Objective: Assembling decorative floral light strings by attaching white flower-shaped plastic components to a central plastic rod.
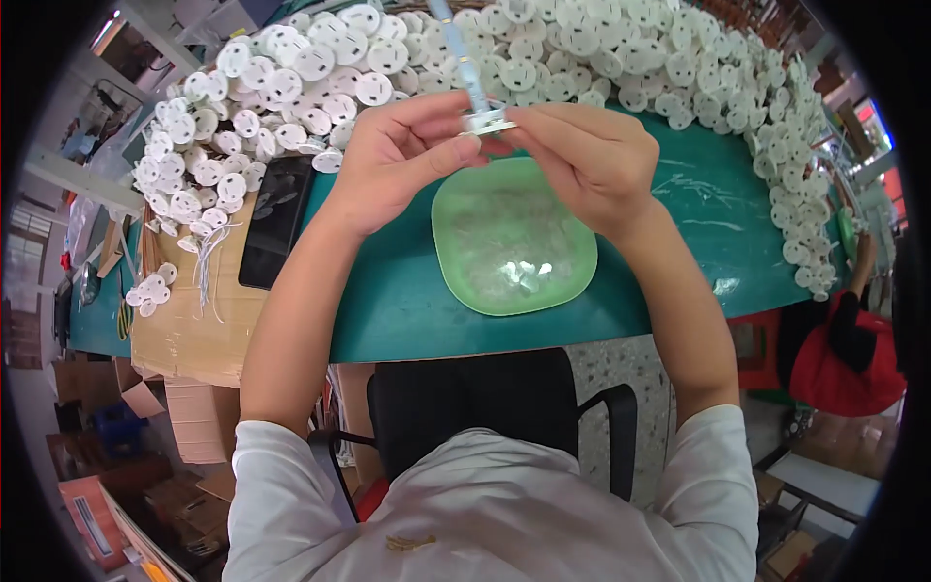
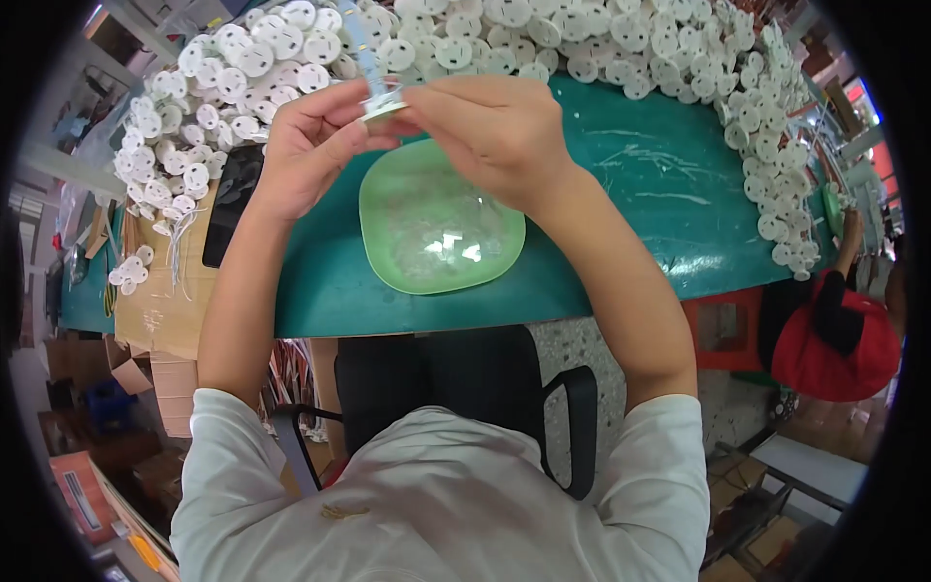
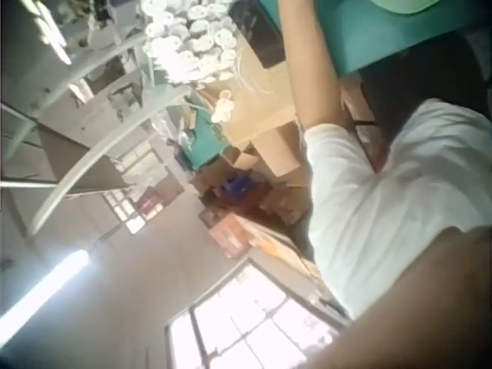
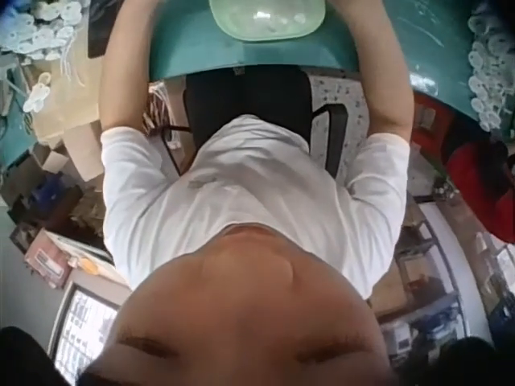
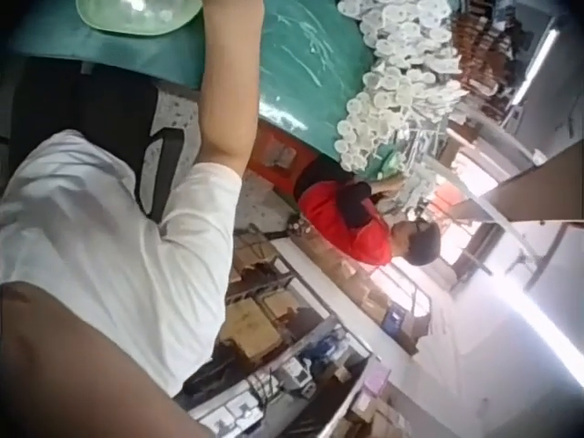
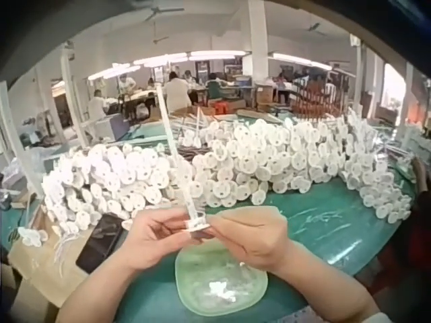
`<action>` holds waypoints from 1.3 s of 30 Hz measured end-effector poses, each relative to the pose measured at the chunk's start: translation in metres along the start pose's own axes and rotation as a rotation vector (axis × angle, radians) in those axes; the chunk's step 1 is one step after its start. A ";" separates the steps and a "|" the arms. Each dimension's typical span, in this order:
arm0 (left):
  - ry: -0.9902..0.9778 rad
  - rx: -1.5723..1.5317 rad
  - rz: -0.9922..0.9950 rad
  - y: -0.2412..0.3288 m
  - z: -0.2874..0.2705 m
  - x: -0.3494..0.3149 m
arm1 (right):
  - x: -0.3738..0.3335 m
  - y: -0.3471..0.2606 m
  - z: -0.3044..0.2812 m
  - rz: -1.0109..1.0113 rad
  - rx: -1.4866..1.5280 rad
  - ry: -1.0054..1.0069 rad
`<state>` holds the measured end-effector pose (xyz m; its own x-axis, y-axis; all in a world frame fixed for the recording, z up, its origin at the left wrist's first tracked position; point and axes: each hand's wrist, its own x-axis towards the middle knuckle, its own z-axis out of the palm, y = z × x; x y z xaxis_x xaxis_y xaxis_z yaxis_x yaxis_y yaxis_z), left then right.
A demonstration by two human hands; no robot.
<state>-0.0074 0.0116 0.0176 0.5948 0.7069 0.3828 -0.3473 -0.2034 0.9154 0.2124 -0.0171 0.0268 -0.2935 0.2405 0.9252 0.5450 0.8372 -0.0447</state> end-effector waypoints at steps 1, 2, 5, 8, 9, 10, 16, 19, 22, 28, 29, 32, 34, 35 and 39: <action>-0.002 -0.006 -0.018 -0.002 0.001 -0.003 | -0.002 -0.003 0.000 -0.014 0.037 -0.049; -0.021 0.004 -0.036 -0.001 0.004 -0.005 | -0.003 -0.005 -0.001 -0.029 0.070 -0.101; -0.055 -0.009 -0.040 -0.007 0.003 -0.010 | -0.003 -0.006 -0.003 -0.074 0.066 -0.124; -0.035 -0.066 -0.040 -0.009 0.004 -0.013 | -0.006 -0.003 0.000 -0.056 0.045 -0.141; 0.020 -0.031 -0.026 -0.010 0.004 -0.013 | -0.005 -0.002 -0.002 -0.049 0.051 -0.152; 0.076 0.004 -0.012 -0.009 0.003 -0.013 | -0.002 -0.002 -0.004 0.016 0.065 -0.151; 0.316 0.189 -0.045 -0.015 -0.009 -0.012 | 0.000 -0.009 -0.022 0.328 0.077 -0.608; 0.339 0.149 -0.109 -0.012 0.000 -0.012 | -0.003 -0.014 -0.021 0.338 0.261 -0.876; 0.289 0.073 -0.114 -0.018 -0.003 -0.014 | -0.011 -0.019 -0.014 0.304 0.502 -0.989; 0.252 0.250 -0.065 -0.013 0.002 -0.012 | -0.013 -0.017 -0.011 0.343 0.558 -1.115; 0.247 0.254 -0.065 -0.014 0.002 -0.013 | -0.011 -0.016 -0.012 0.376 0.599 -1.109; 0.260 0.248 -0.044 -0.011 0.002 -0.013 | -0.010 -0.018 -0.008 0.331 0.582 -0.909; 0.257 0.148 -0.047 -0.005 0.004 -0.013 | -0.006 -0.022 -0.010 0.252 0.520 -0.711; 0.231 0.143 -0.060 -0.001 0.004 -0.013 | 0.002 -0.023 -0.015 0.417 0.544 -0.770; 0.176 -0.118 0.047 -0.006 0.007 -0.016 | 0.003 -0.031 -0.017 0.838 0.674 -0.489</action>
<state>-0.0099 -0.0034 0.0064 0.4437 0.8079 0.3879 -0.4603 -0.1659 0.8721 0.2078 -0.0504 0.0374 -0.3906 0.8782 0.2761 0.2293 0.3832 -0.8947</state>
